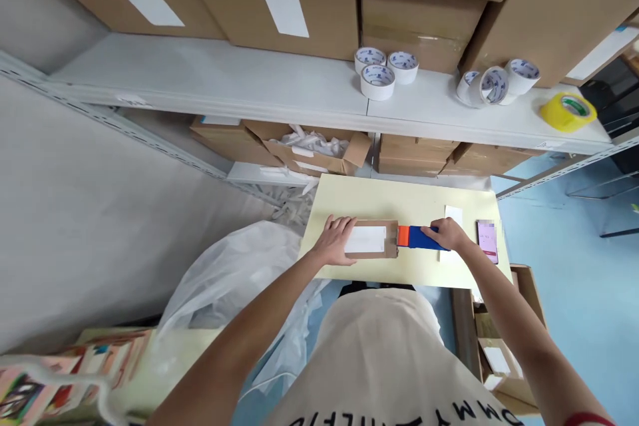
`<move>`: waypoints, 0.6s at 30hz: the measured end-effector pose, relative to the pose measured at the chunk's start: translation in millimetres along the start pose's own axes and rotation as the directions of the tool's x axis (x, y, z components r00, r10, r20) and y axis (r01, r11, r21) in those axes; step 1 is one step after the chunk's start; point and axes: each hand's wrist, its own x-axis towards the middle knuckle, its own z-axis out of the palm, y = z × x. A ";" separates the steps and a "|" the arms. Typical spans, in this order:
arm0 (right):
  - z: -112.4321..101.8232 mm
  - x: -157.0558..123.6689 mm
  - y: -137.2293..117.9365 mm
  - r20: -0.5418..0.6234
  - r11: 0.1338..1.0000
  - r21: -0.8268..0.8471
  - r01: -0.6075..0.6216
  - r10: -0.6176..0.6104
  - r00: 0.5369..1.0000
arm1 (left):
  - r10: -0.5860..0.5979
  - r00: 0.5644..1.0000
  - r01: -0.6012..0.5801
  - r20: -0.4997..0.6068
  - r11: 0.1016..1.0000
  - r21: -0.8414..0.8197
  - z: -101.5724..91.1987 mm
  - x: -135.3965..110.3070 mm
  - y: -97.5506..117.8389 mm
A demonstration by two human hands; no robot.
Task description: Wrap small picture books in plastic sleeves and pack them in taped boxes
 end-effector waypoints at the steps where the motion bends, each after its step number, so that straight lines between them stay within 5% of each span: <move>1: 6.5 4.2 9.1 0.003 1.000 0.020 -0.006 0.006 1.000 | -0.014 1.000 0.014 0.004 1.000 -0.001 1.5 0.3 1.8; 6: 34.4 20.6 25.5 -0.023 0.991 0.129 0.036 -0.033 0.999 | -0.059 0.998 0.059 -0.010 0.998 -0.002 22.2 18.9 42.7; 11: 34.7 24.5 27.4 0.015 0.980 0.190 0.061 -0.065 0.998 | 0.046 0.998 -0.047 0.038 0.999 0.009 35.1 54.1 97.1; 18: 18.0 11.1 66.3 0.091 0.990 0.126 0.064 -0.076 0.993 | 0.039 0.999 -0.039 0.034 0.999 0.012 29.2 57.4 101.3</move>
